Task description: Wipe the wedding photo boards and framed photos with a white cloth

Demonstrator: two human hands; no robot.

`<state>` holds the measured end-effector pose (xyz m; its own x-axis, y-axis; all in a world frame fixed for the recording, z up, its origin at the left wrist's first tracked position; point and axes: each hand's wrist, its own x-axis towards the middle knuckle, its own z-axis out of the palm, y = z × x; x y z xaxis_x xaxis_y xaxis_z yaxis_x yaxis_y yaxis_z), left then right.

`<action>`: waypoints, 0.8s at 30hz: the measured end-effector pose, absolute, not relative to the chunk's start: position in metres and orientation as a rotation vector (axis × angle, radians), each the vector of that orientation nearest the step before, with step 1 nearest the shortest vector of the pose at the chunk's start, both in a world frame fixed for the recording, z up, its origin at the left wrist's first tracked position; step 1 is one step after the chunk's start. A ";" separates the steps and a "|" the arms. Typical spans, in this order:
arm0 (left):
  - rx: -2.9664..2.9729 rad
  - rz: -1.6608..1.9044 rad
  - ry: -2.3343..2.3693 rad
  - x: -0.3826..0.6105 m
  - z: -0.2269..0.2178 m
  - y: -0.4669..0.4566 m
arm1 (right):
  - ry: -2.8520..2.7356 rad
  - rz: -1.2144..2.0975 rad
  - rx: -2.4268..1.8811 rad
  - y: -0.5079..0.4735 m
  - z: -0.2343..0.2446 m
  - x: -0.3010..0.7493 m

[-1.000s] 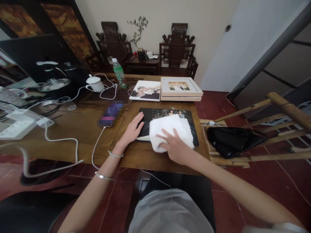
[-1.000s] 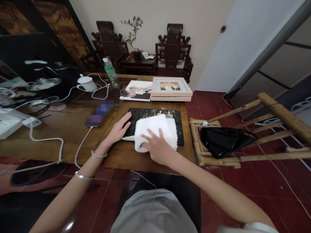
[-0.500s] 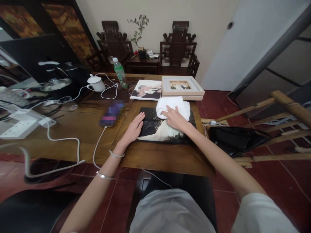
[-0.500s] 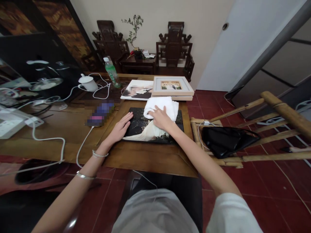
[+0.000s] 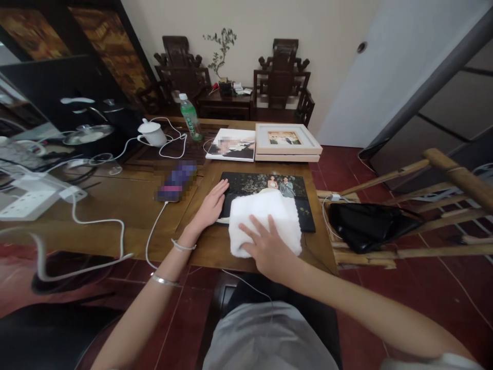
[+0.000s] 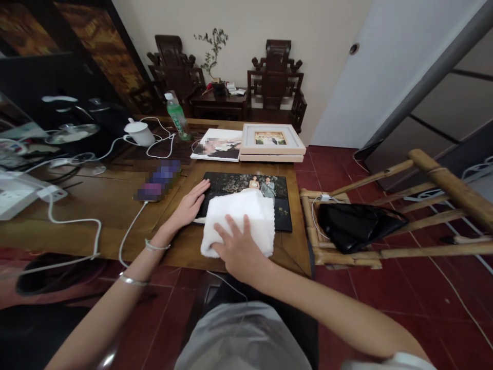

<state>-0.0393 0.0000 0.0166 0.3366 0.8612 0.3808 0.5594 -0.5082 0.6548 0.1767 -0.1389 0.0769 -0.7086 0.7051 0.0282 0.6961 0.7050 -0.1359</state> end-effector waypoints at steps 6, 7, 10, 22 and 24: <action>2.198 0.992 1.251 -0.041 0.015 0.001 | -2.749 0.182 -1.255 -0.081 0.081 0.176; 2.197 0.996 1.247 -0.041 0.015 0.001 | -2.740 0.182 -1.278 -0.068 0.082 0.176; 2.194 1.010 1.236 -0.040 0.015 0.001 | -2.701 0.145 -1.322 -0.033 0.085 0.179; 1.918 1.451 1.253 -0.040 0.035 -0.011 | -2.823 0.142 -1.107 -0.042 0.078 0.135; 1.881 1.486 1.230 -0.041 0.033 -0.011 | -2.866 0.157 -0.933 -0.063 0.079 0.135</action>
